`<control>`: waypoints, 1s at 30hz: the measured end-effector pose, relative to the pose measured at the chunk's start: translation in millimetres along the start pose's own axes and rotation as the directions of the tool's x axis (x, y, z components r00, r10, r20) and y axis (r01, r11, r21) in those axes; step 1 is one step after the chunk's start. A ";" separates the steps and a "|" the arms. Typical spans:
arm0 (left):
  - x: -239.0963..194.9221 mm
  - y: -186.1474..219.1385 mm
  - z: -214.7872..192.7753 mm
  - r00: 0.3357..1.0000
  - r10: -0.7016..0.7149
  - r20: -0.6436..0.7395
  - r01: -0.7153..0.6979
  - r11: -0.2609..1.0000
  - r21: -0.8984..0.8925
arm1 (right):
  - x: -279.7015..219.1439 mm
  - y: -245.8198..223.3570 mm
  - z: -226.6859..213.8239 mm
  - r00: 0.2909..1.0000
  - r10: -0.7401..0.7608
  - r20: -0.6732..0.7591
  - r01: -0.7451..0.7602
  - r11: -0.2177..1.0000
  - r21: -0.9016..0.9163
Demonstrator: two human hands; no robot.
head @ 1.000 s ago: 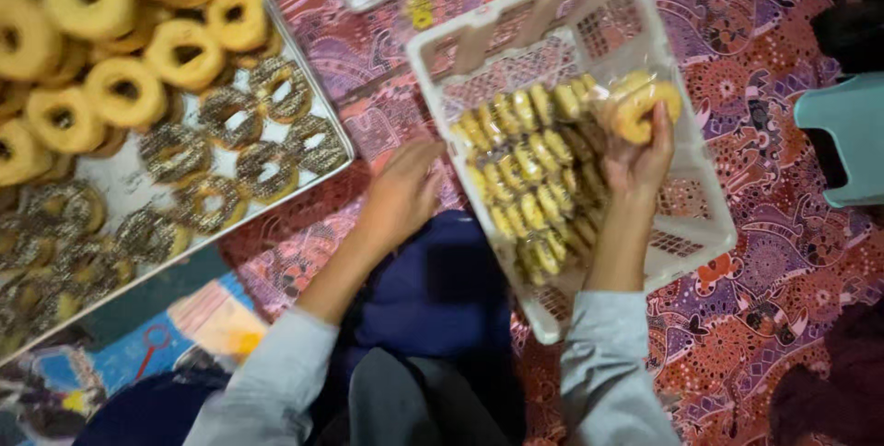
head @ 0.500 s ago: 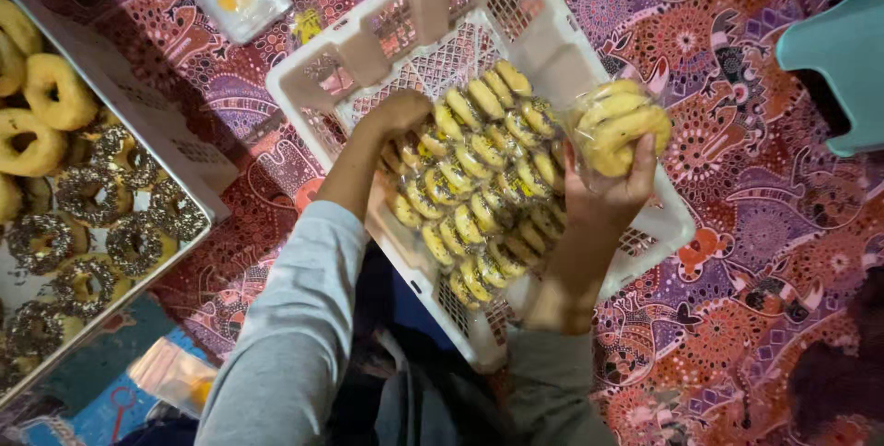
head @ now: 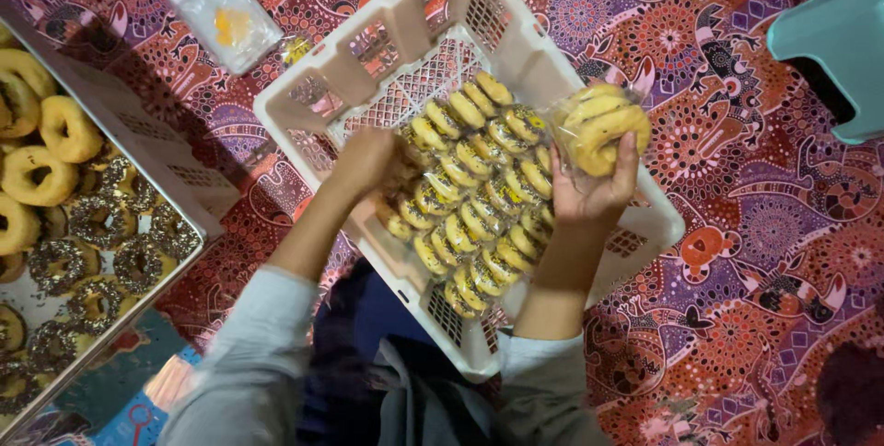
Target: The person sits on a patterned mat and packages donuts from a metal tray into small clear plastic bags. They place the sealed bags into a white plastic crate.
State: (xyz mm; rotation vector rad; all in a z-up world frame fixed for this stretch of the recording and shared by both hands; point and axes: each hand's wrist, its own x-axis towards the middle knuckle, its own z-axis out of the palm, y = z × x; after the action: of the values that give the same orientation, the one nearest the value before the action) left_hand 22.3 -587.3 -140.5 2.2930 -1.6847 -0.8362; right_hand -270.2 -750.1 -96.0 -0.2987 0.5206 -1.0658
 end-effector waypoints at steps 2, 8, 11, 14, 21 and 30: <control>-57.8 38.2 -7.3 0.744 -0.016 0.668 0.009 1.000 0.015 | -1.0 -0.2 -0.8 0.999 0.012 -0.038 -0.012 1.000 -0.007; -70.8 42.3 -25.8 0.829 0.548 0.110 -0.355 0.668 -0.653 | 3.4 1.2 -8.6 1.000 -0.009 -0.003 0.009 1.000 -0.005; 40.0 3.2 -10.8 0.997 0.029 0.074 -0.006 0.956 -0.292 | 2.7 4.5 -5.8 0.994 -0.013 -0.107 0.008 0.999 -0.047; 119.3 -12.1 18.1 0.997 -0.040 -0.069 0.006 0.901 -0.435 | 0.3 3.2 -3.0 0.996 -0.039 -0.084 0.033 0.997 -0.072; 152.4 7.8 58.8 0.824 -0.353 0.444 0.542 0.717 -0.437 | 1.6 4.1 -17.7 0.968 -0.009 -0.252 -0.015 0.995 -0.094; 194.1 38.6 75.5 0.974 -0.102 0.204 0.216 0.708 -0.673 | 7.8 2.5 -9.2 0.975 0.035 -0.221 -0.053 0.996 -0.074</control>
State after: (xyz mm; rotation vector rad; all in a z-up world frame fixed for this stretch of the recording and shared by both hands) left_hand -10.4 -765.6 -250.1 1.8687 -0.9471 -1.4211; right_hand -270.3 -755.7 -106.9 -0.2392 0.7659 -1.0421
